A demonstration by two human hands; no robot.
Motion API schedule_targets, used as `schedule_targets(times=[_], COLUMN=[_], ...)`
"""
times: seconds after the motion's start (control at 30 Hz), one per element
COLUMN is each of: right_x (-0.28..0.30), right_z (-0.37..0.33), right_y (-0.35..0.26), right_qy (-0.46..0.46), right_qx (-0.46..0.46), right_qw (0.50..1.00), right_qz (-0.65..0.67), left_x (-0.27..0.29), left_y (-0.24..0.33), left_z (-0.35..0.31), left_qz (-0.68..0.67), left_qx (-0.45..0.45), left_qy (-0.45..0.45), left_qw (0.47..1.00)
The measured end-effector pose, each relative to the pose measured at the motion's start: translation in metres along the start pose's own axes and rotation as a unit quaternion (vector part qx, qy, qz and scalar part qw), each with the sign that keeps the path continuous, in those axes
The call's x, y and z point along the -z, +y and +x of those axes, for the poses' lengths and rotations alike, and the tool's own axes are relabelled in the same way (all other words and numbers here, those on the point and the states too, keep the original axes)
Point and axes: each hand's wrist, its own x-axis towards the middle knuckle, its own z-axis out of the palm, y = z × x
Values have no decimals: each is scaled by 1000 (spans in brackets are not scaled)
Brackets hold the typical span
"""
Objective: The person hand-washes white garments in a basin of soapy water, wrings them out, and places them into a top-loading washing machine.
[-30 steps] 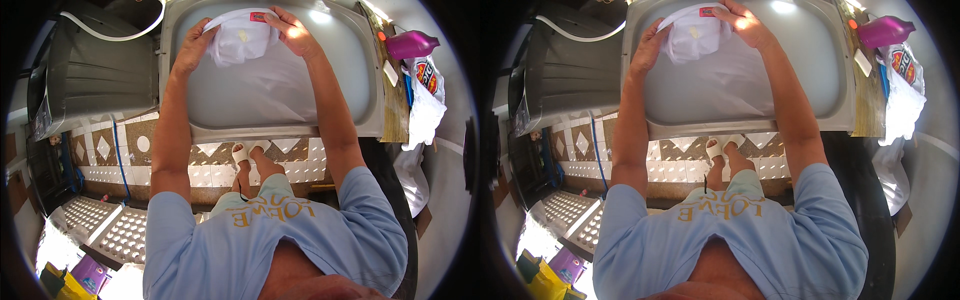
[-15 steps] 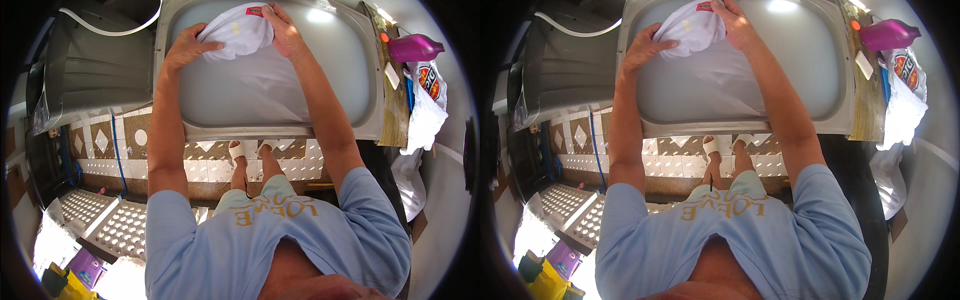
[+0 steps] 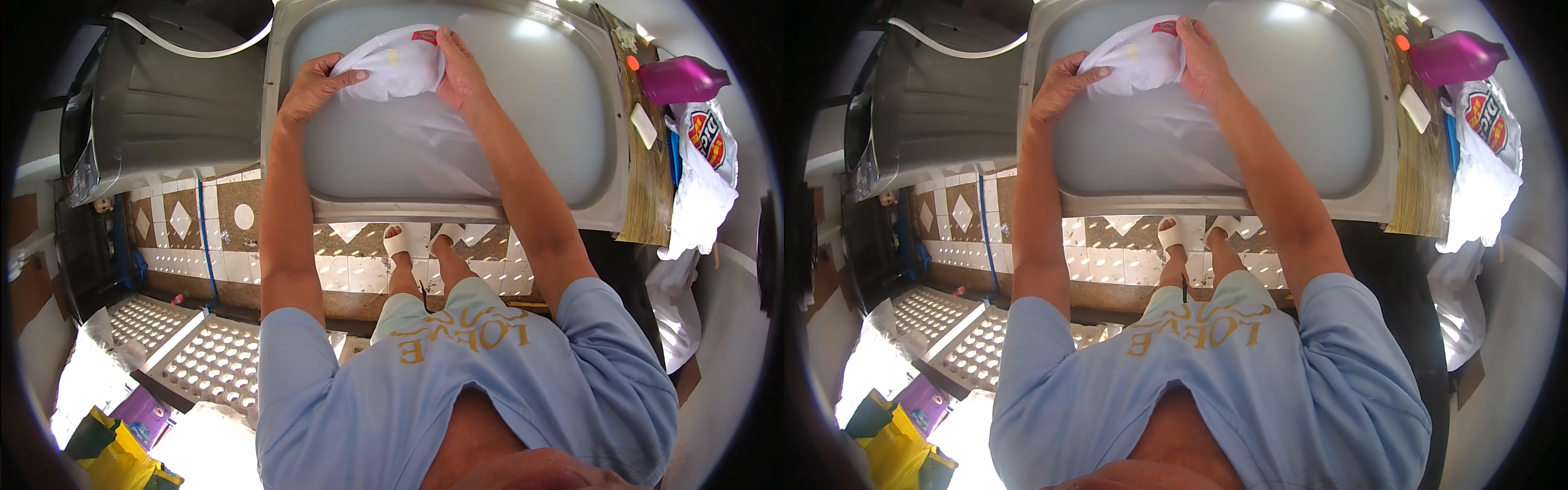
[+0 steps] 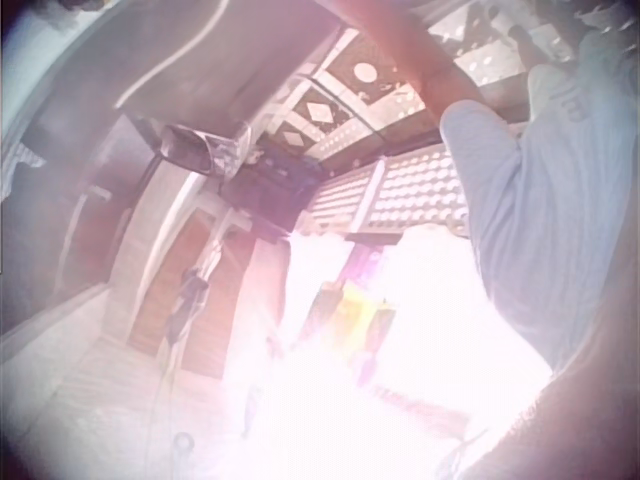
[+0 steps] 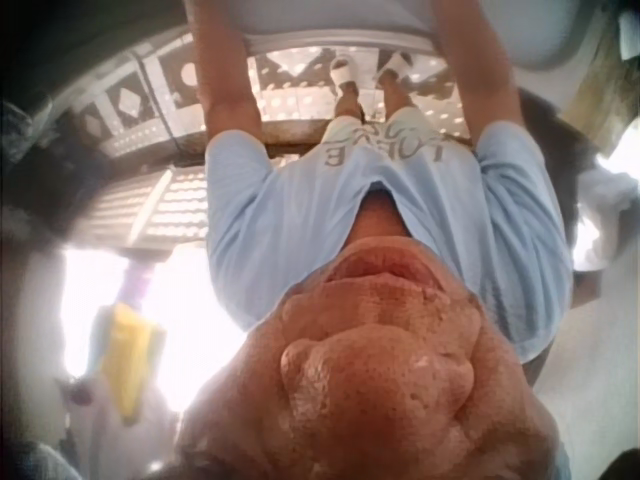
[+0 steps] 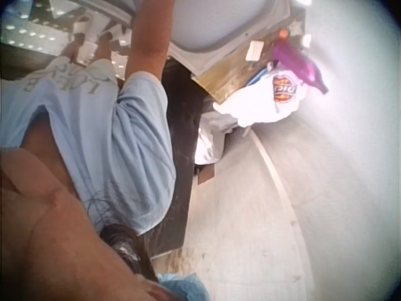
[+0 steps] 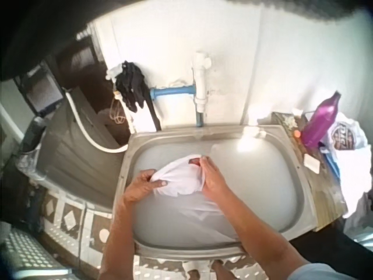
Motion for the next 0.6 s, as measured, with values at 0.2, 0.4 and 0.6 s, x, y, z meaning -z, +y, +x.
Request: schedule_targets(times=[0.2,0.4,0.6], right_x=[31,74,34], right_z=[11,11,-4], right_y=[14,27,8], right_qy=[-104,-220,62], right_qx=[-72,38,-98], right_qw=[969,943,974], right_qz=[210,246,197], left_x=[-110,-219,-151], left_y=[40,46,37], left_z=[12,20,75], left_qz=[-223,344,302], left_qx=[-197,-287,-169], left_qy=[162,189,244], left_qw=[941,874,906])
